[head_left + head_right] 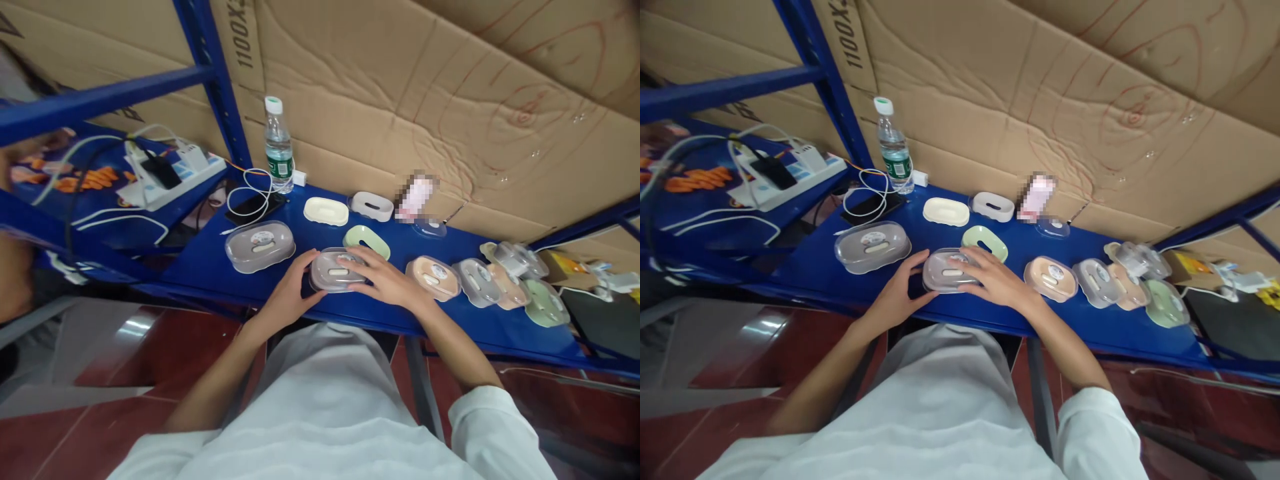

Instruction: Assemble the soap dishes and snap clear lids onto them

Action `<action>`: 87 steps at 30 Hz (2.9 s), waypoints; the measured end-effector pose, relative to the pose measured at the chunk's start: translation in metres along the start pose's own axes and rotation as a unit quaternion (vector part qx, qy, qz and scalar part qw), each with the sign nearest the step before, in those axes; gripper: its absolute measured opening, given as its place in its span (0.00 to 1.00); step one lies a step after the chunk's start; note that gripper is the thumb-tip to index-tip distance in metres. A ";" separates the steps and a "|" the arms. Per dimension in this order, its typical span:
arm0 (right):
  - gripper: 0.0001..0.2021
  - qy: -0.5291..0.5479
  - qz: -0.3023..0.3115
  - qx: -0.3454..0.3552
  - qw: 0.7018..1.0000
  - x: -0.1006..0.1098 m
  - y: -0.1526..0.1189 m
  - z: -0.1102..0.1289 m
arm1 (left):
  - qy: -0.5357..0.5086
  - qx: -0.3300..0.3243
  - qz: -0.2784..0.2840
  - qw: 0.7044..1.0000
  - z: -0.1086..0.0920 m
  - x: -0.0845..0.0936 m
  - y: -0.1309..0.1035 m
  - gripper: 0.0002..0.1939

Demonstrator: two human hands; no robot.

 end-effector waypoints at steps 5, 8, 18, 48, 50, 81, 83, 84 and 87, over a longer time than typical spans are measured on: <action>0.34 -0.031 0.009 0.017 0.999 -0.012 0.001 -0.001 | 0.032 -0.043 -0.010 0.999 -0.005 0.002 0.000 0.38; 0.33 -0.046 0.011 0.005 0.999 -0.020 -0.001 0.000 | 0.052 -0.052 0.002 0.997 -0.007 0.002 -0.001 0.33; 0.41 0.029 -0.020 -0.032 0.999 -0.024 -0.011 -0.021 | 0.085 -0.067 -0.002 0.994 -0.007 0.001 -0.002 0.22; 0.27 -0.116 -0.018 -0.075 0.990 -0.039 0.105 -0.085 | 0.254 -0.151 -0.070 0.953 -0.016 0.006 0.009 0.19; 0.22 -0.125 -0.011 -0.074 0.989 -0.040 0.105 -0.085 | 0.262 -0.148 -0.067 0.951 -0.018 0.005 0.012 0.19; 0.27 -0.150 -0.168 -0.171 0.959 0.004 -0.032 -0.048 | 0.158 -0.162 0.086 0.970 -0.008 0.002 -0.003 0.15; 0.23 -0.132 -0.162 -0.180 0.961 -0.003 -0.033 -0.050 | 0.148 -0.158 0.083 0.973 -0.007 0.001 -0.003 0.13; 0.20 -0.117 -0.161 -0.179 0.964 -0.006 -0.033 -0.049 | 0.145 -0.156 0.080 0.974 -0.007 0.001 -0.003 0.13; 0.18 -0.089 -0.162 -0.159 0.970 -0.013 -0.034 -0.040 | 0.138 -0.150 0.067 0.977 -0.005 0.001 -0.004 0.13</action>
Point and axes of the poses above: each hand's wrist, its own y-axis towards the middle knuckle, its own x-axis out of the back of the hand, z = x × y, the point moved 3 cm from there along y, towards the middle knuckle, and after that the axes turned 14 degrees about -z, right-handed, at the moved point
